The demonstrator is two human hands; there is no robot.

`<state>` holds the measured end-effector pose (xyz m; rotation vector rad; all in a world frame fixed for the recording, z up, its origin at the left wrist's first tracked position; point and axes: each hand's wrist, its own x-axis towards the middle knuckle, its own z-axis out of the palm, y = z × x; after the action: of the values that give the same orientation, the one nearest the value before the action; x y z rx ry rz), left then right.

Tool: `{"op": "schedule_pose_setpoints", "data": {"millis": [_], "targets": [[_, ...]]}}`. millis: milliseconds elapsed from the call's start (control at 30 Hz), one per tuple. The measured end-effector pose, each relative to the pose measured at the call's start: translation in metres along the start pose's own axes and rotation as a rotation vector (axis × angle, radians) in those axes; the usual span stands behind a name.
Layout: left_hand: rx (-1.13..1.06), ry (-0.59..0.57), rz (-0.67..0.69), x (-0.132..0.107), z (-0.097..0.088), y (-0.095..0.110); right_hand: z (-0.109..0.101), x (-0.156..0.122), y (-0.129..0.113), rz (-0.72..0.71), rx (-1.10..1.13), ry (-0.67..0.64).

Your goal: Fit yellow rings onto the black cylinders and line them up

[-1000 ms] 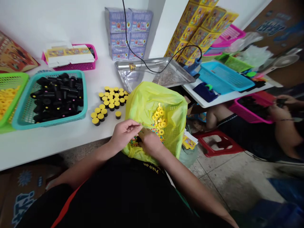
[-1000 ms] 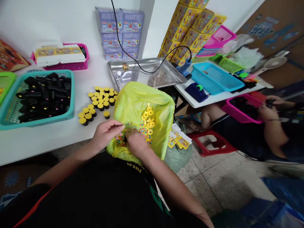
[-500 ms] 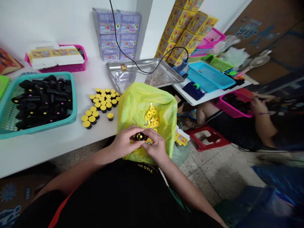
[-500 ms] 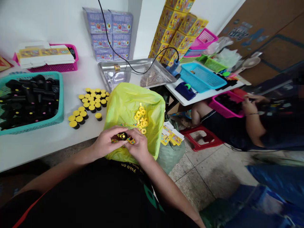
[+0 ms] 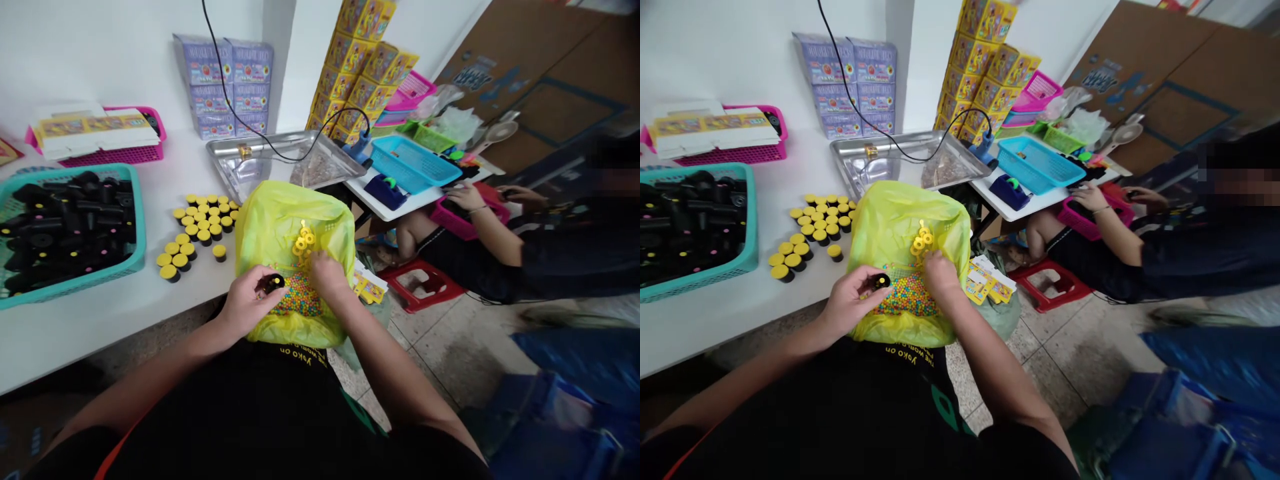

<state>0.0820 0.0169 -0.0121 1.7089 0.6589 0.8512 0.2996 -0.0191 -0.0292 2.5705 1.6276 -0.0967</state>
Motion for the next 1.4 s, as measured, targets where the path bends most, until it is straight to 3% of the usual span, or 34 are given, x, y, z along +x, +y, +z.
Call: {"op": "schedule_pose_setpoints", "data": {"millis": [500,733,933,1000,1067,1167,1267,1400], "targets": [[-0.015,-0.019,0.008,0.000,-0.001,0.001,0.002,0.001,0.001,0.006,0.082,0.044],[-0.030,-0.017,0.012,-0.001,0.003,-0.005,0.009,0.007,-0.008,-0.072,0.135,0.054],[0.008,-0.005,-0.002,0.000,0.007,-0.012,0.007,-0.002,0.000,-0.082,0.467,0.284],[0.021,0.021,-0.004,0.003,0.007,-0.013,-0.003,-0.014,0.001,-0.066,0.768,0.316],[0.032,0.032,-0.005,0.004,0.007,-0.013,-0.015,-0.030,-0.003,-0.032,1.248,0.230],[0.043,0.029,-0.004,0.004,0.006,-0.010,-0.030,-0.049,-0.016,-0.021,1.735,-0.084],[0.077,0.005,0.027,0.004,0.005,-0.007,-0.032,-0.056,-0.027,-0.042,1.784,-0.278],[0.138,0.016,0.064,0.002,0.005,-0.007,-0.023,-0.055,-0.035,-0.068,1.768,-0.246]]}}
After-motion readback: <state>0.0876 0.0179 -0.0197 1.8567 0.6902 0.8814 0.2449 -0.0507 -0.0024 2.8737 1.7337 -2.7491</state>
